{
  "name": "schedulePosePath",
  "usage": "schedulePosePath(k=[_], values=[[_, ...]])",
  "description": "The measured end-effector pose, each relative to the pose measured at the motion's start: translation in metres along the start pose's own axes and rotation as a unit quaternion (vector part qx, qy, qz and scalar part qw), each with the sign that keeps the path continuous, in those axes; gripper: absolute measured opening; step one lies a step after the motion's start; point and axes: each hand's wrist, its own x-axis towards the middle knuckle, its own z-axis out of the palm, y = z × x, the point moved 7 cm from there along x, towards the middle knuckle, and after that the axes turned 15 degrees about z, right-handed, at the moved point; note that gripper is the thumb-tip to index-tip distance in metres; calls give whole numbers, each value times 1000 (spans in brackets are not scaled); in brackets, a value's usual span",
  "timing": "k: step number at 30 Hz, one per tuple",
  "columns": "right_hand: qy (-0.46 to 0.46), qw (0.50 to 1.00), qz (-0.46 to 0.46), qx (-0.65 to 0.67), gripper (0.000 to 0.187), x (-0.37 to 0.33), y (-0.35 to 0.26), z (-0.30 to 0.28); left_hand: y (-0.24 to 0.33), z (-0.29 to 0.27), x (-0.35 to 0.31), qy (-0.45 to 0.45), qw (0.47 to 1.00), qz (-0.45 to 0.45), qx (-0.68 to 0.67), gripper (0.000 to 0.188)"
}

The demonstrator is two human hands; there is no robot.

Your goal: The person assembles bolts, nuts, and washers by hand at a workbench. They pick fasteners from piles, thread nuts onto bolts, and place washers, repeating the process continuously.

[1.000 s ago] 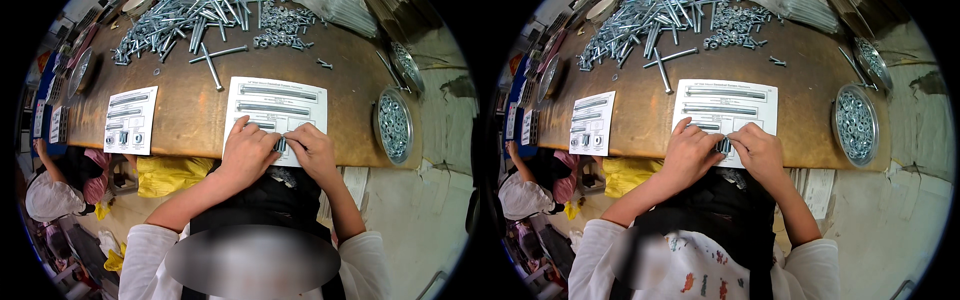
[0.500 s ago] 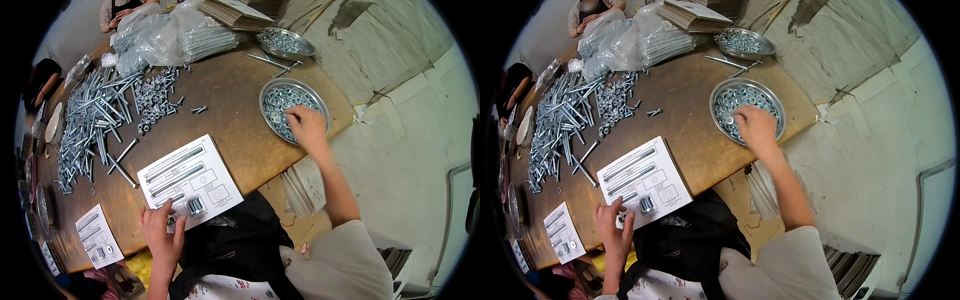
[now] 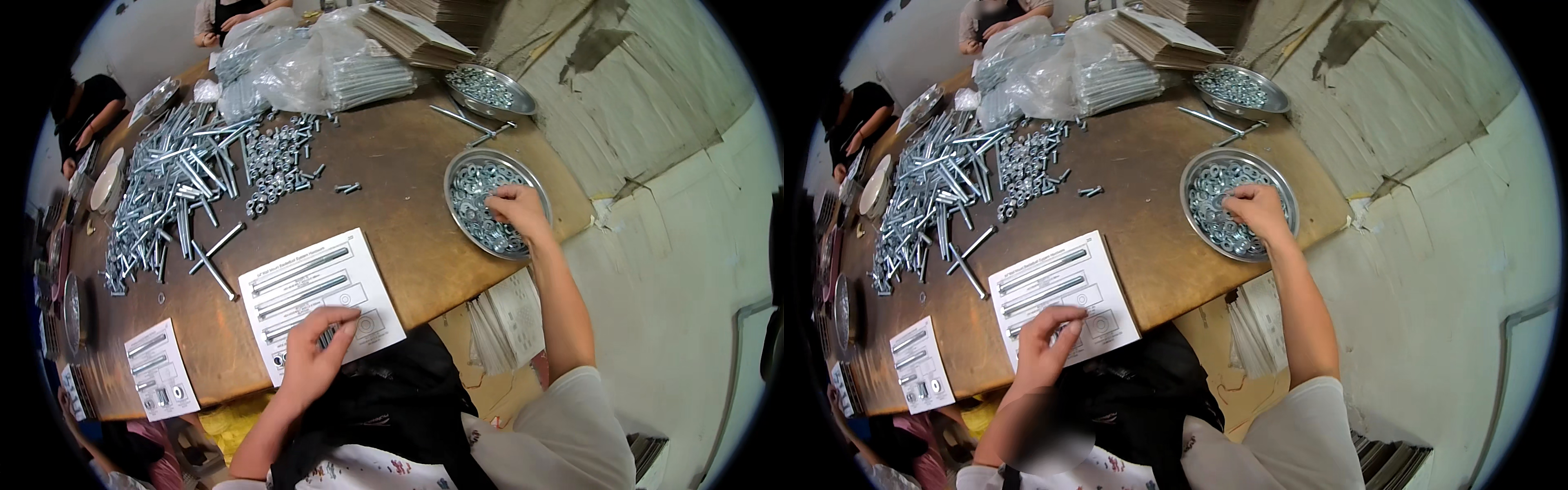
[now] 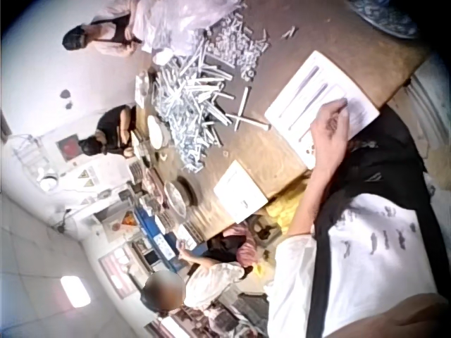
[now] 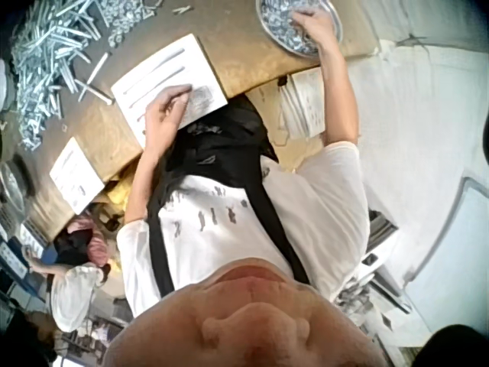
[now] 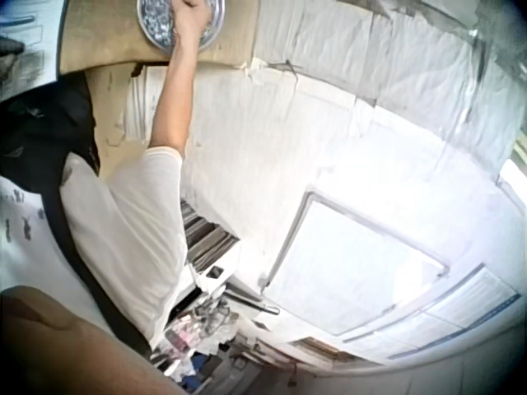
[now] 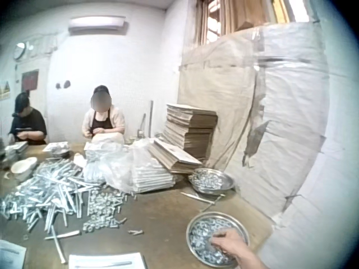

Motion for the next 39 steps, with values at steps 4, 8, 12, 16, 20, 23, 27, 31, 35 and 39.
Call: schedulePosePath(k=[4, 8, 12, 16, 20, 23, 27, 31, 35, 39], values=[[-106, 993, -57, 10, 11, -95, -42, 76, -16, 43, 30, 60, 919, -109, -374, 61], [16, 922, -337, -192, 17, -186, -69, 149, -22, 72, 42, 114, 792, -98, -592, 55], [30, 877, -407, -254, 24, -208, -70, 179, -30, 54, 24, 138, 727, -139, -658, 47], [58, 838, -475, -263, 36, -214, -68, 189, -34, 43, 15, 142, 721, -142, -663, 43], [-13, 859, -458, -228, 44, -214, -77, 188, -36, 41, 7, 186, 735, -176, -628, 38], [-117, 927, -319, -160, 44, -192, -71, 181, -30, 33, 5, 174, 754, -170, -611, 36], [-148, 890, -377, -211, 46, -195, -66, 187, -40, 36, 2, 167, 763, -188, -595, 38], [-125, 857, -454, -210, 46, -213, -66, 188, -41, 37, 3, 155, 767, -205, -587, 45], [-146, 891, -395, -171, 51, -196, -62, 181, -40, 40, 3, 153, 718, -194, -651, 43], [-228, 891, -335, -205, 53, -180, -58, 182, -34, 40, -1, 109, 749, -213, -618, 38]])
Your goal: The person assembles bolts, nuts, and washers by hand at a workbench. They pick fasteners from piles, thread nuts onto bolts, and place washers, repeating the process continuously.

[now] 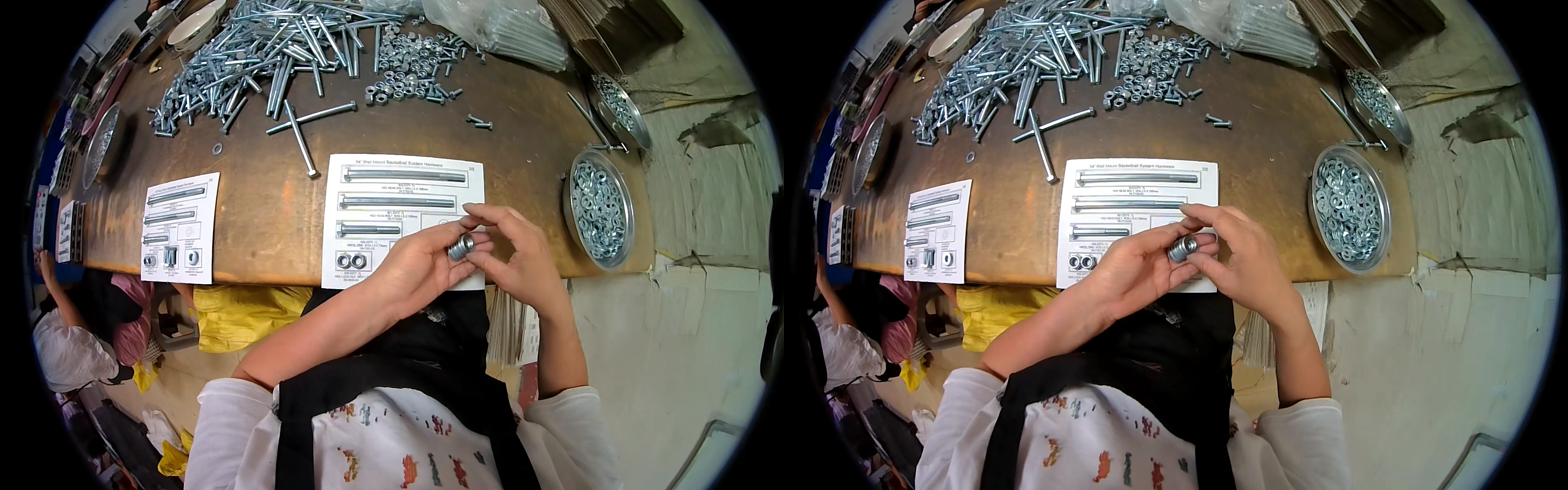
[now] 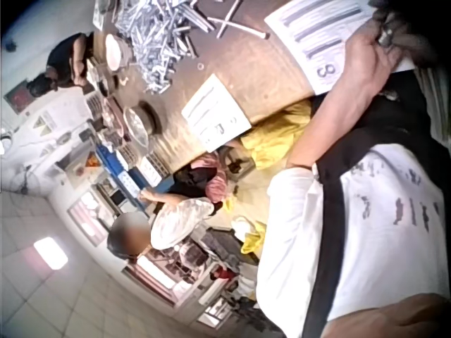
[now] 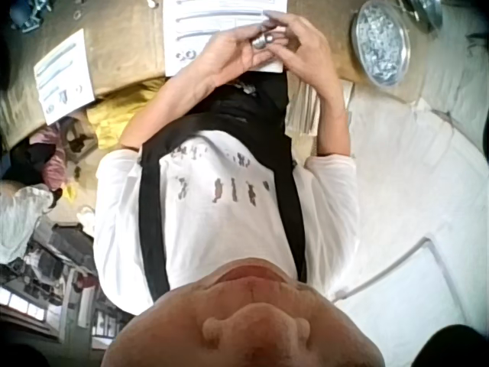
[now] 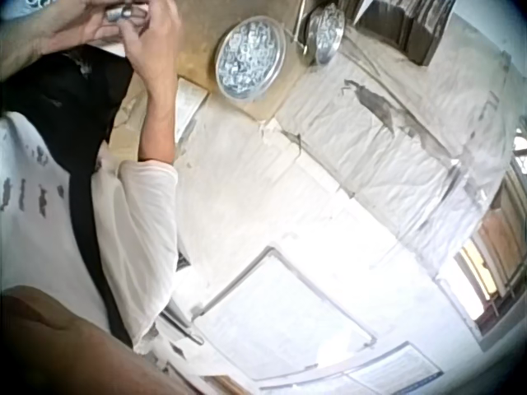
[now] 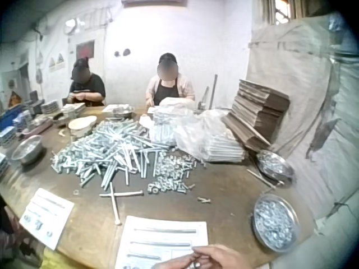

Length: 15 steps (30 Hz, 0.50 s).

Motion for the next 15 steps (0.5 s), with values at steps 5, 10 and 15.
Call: schedulePosePath(k=[5, 10, 15], values=[[-30, 999, 11, 25, 53, -4, 0, 3, -4, 4, -3, -20, 999, -1, 37, 37], [-35, 998, 14, 42, 57, -6, 3, 6, -7, 3, -4, -34, 999, -8, 41, 39], [-36, 972, 85, 215, 67, -12, 21, 7, -6, 12, -8, -63, 997, -37, -19, 40]])
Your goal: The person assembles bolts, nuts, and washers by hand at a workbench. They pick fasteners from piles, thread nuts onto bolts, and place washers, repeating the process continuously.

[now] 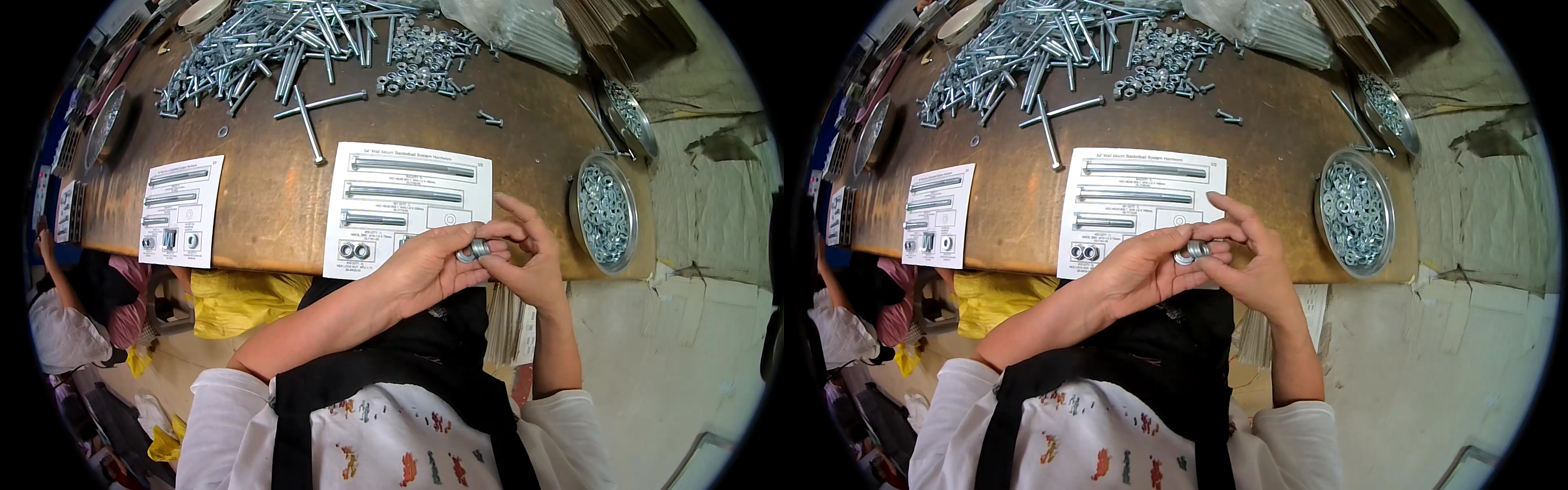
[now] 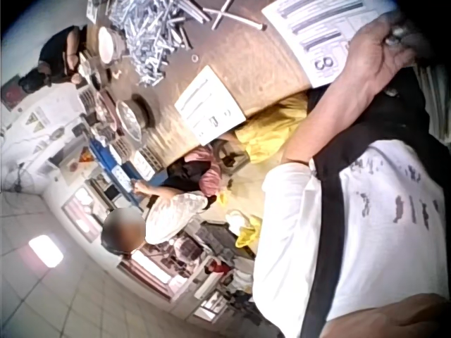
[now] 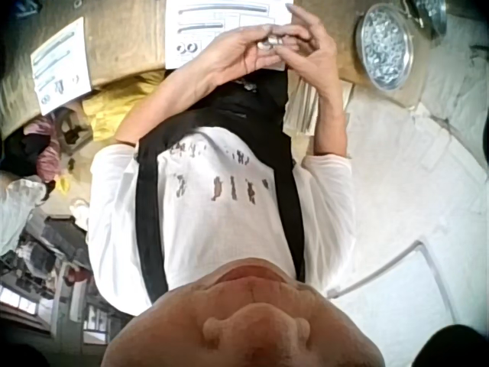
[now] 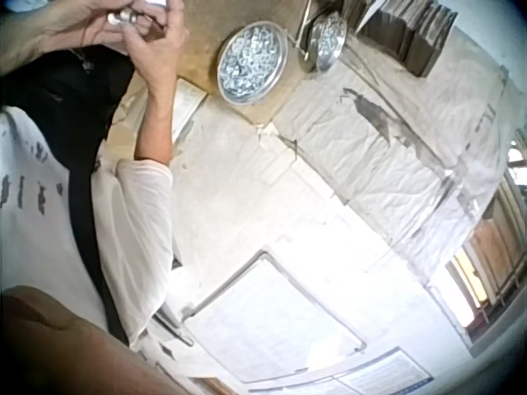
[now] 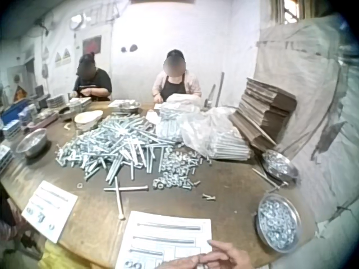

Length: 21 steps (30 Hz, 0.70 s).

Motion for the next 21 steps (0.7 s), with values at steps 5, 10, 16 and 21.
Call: schedulePosePath(k=[5, 10, 16, 21], values=[[16, 997, -73, -10, 73, -3, -2, -4, 0, -6, -9, 44, 997, -30, 63, 34], [22, 996, -72, 38, 77, -6, 7, -3, -8, -11, -14, 20, 998, -47, 40, 34], [3, 984, -56, 168, 74, -12, 14, -1, -9, -3, -22, 13, 998, -50, 24, 32], [16, 993, -91, 75, 75, -16, 10, 4, -11, -10, -23, 12, 997, -59, 41, 35]])
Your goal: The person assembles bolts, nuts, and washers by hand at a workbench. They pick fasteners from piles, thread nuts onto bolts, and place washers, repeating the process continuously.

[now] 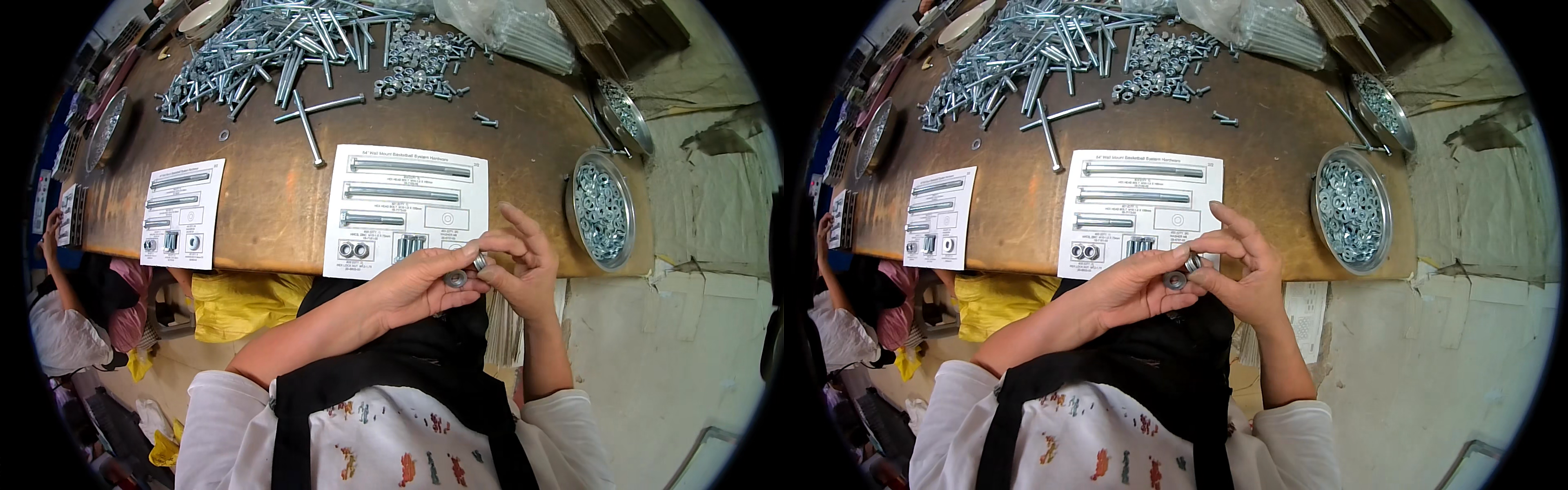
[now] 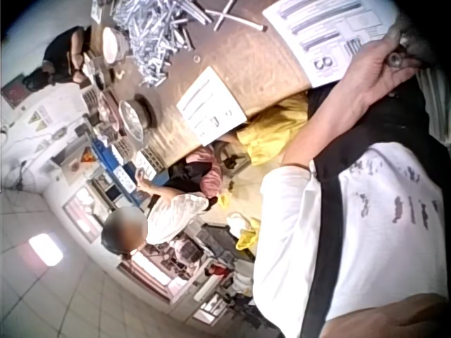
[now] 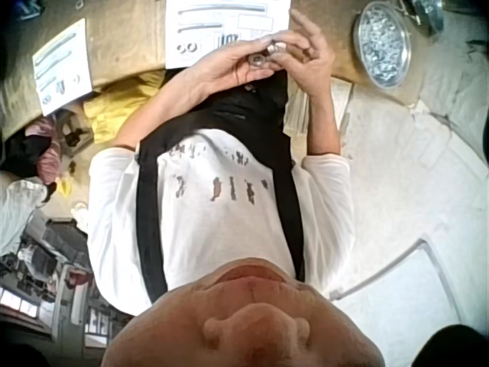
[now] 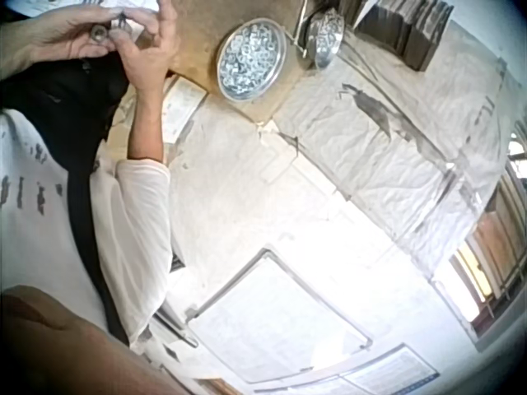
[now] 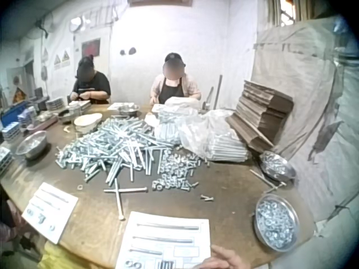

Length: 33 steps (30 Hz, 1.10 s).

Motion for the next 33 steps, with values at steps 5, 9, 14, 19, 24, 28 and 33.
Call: schedulePosePath(k=[5, 9, 14, 19, 24, 28, 33], values=[[-13, 993, 34, 116, 80, -2, 13, 1, 0, 4, -1, 7, 1000, 5, 6, 37], [-8, 984, 66, 164, 78, -5, 18, 3, 0, 6, -1, 3, 1000, 4, 11, 39], [-11, 992, 123, 14, 62, -19, 11, 3, -20, -7, -9, 19, 1000, -21, -4, 41], [82, 942, -26, -323, 51, -11, 8, 9, -73, -25, -31, -27, 982, -186, -14, 57], [73, 913, -73, -394, 53, -2, 13, 24, -67, -19, -36, -55, 981, -187, 16, 41], [76, 904, -46, -417, 56, -3, 10, 25, -52, -12, -31, -33, 988, -150, 8, 38], [120, 932, -49, -340, 48, -21, -24, 11, -25, -15, -26, 48, 995, -54, 65, 41]])
